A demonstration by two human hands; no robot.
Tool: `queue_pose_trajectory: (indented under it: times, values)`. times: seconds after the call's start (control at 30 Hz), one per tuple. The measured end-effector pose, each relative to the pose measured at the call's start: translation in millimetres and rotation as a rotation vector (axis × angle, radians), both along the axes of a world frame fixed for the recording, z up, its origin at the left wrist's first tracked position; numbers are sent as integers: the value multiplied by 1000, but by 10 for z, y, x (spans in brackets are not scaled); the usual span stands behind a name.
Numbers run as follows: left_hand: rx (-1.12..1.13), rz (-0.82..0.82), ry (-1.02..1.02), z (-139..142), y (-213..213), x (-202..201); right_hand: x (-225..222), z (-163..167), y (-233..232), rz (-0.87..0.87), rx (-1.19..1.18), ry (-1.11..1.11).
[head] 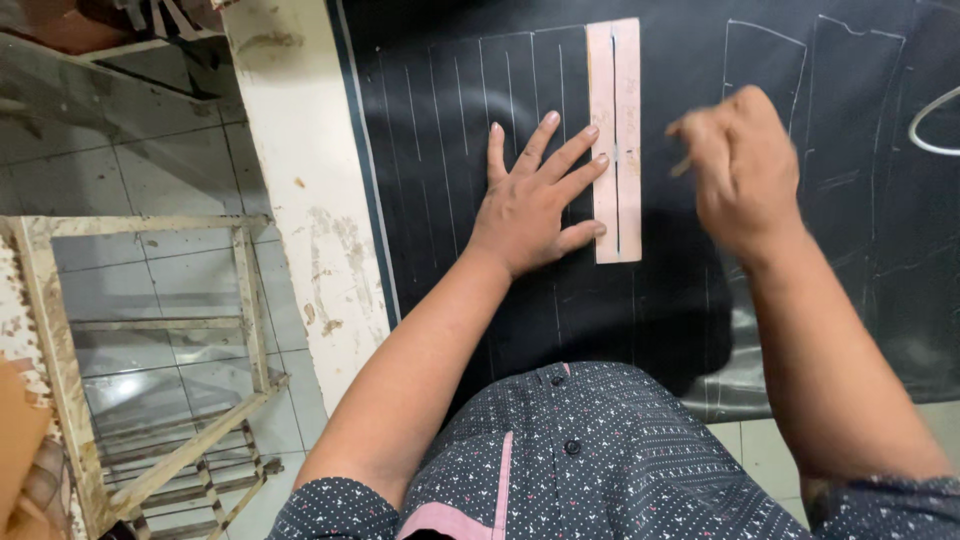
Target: The person aligns a pink paper pattern piece on a large sheet of black pattern paper and traces around its edges with a pencil. They then reposition the pattern piece, hold a ruler against the paper, and draw straight guide lines with the pencil before lifting the edge of the black paper.
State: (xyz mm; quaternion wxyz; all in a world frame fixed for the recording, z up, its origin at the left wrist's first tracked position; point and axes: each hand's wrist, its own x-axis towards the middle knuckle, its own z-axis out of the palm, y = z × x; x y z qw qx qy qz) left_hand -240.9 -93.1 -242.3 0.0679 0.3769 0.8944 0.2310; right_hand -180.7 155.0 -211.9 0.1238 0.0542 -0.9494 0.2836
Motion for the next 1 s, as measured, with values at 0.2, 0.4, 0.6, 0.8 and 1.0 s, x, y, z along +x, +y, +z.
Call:
queue_pose_trajectory:
  times: [0.2,0.4,0.6,0.8,1.0]
  values:
    - [-36,-11,15,77,15,14,-847,-55,-4,-8,-417,-80]
    - [-43,-10,15,94,13,32,-1253,-173,-77,34,-589,-134]
    - [-60,-8,-7,94,11,37,-1295,-119,-95,102,-461,-78]
    - [-50,5,-7,100,22,38,-1190,77,17,122,202,248]
    - [-56,-4,-2,106,17,25,-1131,17,51,96,260,311]
